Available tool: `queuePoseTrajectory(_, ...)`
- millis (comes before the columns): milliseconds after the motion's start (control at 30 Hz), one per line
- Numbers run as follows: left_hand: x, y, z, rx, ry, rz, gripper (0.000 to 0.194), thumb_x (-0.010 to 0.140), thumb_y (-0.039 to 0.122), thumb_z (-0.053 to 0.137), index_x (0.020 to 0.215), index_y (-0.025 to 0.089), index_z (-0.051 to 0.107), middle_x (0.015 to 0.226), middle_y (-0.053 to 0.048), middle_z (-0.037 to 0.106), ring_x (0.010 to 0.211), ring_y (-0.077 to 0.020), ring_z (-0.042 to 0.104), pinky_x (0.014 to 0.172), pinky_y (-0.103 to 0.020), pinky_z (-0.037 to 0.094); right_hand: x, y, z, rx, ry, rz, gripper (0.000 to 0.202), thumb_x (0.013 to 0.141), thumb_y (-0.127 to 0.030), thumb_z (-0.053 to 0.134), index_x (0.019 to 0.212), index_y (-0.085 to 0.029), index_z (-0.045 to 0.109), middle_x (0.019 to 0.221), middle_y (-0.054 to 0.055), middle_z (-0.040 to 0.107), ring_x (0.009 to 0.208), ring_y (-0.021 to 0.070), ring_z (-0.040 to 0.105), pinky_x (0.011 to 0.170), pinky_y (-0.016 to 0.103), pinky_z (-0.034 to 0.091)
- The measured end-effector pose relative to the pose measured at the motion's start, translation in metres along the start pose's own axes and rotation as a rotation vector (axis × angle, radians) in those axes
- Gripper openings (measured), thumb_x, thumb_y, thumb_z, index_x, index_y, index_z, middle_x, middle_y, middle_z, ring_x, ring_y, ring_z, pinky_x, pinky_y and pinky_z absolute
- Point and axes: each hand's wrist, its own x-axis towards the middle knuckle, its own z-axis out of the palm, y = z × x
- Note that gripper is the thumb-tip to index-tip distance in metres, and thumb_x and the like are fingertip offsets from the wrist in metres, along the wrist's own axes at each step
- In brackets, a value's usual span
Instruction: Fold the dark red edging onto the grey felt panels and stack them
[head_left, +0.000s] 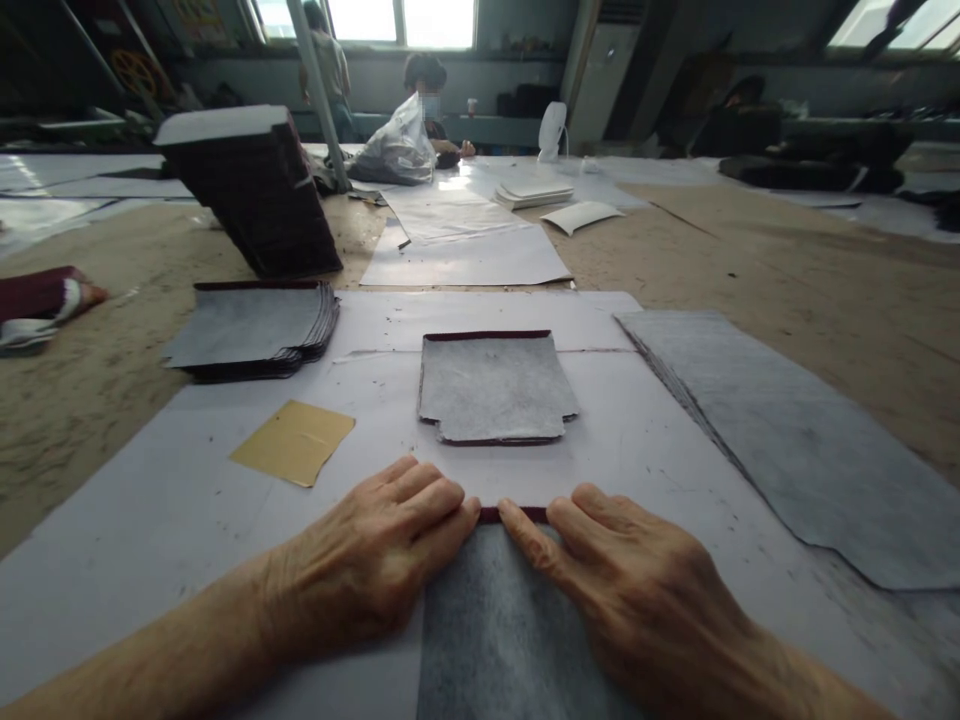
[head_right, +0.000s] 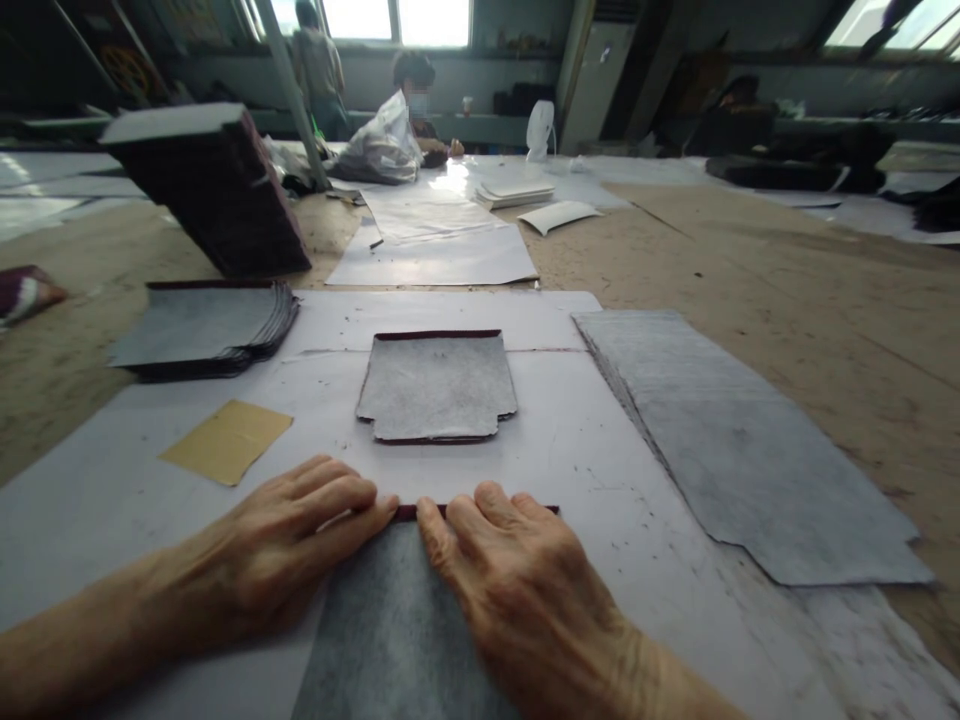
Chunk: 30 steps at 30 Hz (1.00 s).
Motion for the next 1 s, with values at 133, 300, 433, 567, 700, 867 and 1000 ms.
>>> queuePoseTrajectory(133, -0.001, 0.003, 0.002, 0.011, 0.011, 0.018, 0.027, 0.085, 0.005, 0.035, 0.109, 0.002, 0.049, 0.081, -0.01, 0.053, 0.072, -0.0176, 0.045, 0.063, -0.035, 0.042, 0.009, -0.002, -0.006, -0.059, -0.048, -0.024, 0.039, 0.084, -0.005, 0.03, 0.111, -0.015, 0.058, 0.077, 0.006, 0.06, 0.068, 0.0189, 0.054, 0.058, 0.031, 0.046)
queuePoseTrajectory(300, 0.001, 0.003, 0.006, 0.006, -0.05, -0.006, 0.023, 0.083, 0.006, 0.035, 0.097, 0.007, 0.054, 0.078, -0.008, 0.052, 0.07, -0.0174, 0.044, 0.062, -0.034, 0.04, 0.026, -0.003, 0.0, 0.119, 0.029, -0.031, 0.033, 0.084, -0.006, 0.031, 0.089, -0.011, 0.063, 0.074, 0.009, 0.058, 0.068, 0.0203, 0.052, 0.057, 0.034, 0.047)
queuePoseTrajectory(433, -0.001, -0.002, 0.001, -0.093, 0.001, -0.098, 0.028, 0.078, 0.005, 0.037, 0.099, 0.01, 0.054, 0.081, -0.008, 0.053, 0.073, -0.0175, 0.047, 0.065, -0.034, 0.041, 0.027, -0.003, 0.018, 0.292, 0.13, -0.056, 0.029, 0.084, -0.003, 0.033, 0.085, -0.005, 0.062, 0.073, 0.011, 0.057, 0.069, 0.0188, 0.049, 0.06, 0.033, 0.049)
queuePoseTrajectory(567, -0.01, 0.005, -0.003, -0.137, 0.125, -0.139, 0.037, 0.074, 0.004, 0.039, 0.108, 0.01, 0.053, 0.09, -0.01, 0.055, 0.077, -0.0177, 0.05, 0.068, -0.035, 0.042, 0.022, 0.001, 0.026, 0.367, 0.109, -0.079, 0.031, 0.083, -0.002, 0.032, 0.102, 0.0, 0.058, 0.08, 0.012, 0.056, 0.076, 0.0198, 0.048, 0.065, 0.035, 0.05)
queuePoseTrajectory(700, -0.021, 0.029, 0.01, -0.019, 0.231, -0.079, 0.025, 0.081, 0.008, 0.037, 0.092, 0.008, 0.059, 0.076, -0.009, 0.059, 0.067, -0.0165, 0.052, 0.058, -0.032, 0.042, 0.021, 0.003, 0.025, 0.357, 0.045, -0.09, 0.037, 0.081, -0.002, 0.033, 0.111, -0.001, 0.054, 0.084, 0.013, 0.054, 0.079, 0.0209, 0.047, 0.064, 0.035, 0.051)
queuePoseTrajectory(867, -0.025, 0.046, 0.011, 0.098, 0.19, -0.153, 0.022, 0.083, 0.008, 0.041, 0.093, 0.006, 0.06, 0.078, -0.011, 0.063, 0.072, -0.0196, 0.057, 0.06, -0.033, 0.048, 0.026, 0.005, 0.022, 0.309, -0.046, -0.101, 0.046, 0.076, -0.001, 0.033, 0.118, -0.006, 0.051, 0.087, 0.011, 0.051, 0.08, 0.0208, 0.046, 0.064, 0.035, 0.052)
queuePoseTrajectory(1000, -0.024, 0.046, 0.003, 0.081, 0.13, -0.162, 0.023, 0.084, 0.009, 0.04, 0.096, 0.006, 0.059, 0.077, -0.011, 0.063, 0.072, -0.0196, 0.057, 0.061, -0.034, 0.05, 0.029, 0.003, 0.017, 0.239, -0.096, -0.113, 0.051, 0.073, -0.001, 0.033, 0.121, -0.009, 0.048, 0.087, 0.011, 0.051, 0.08, 0.0212, 0.048, 0.062, 0.035, 0.053)
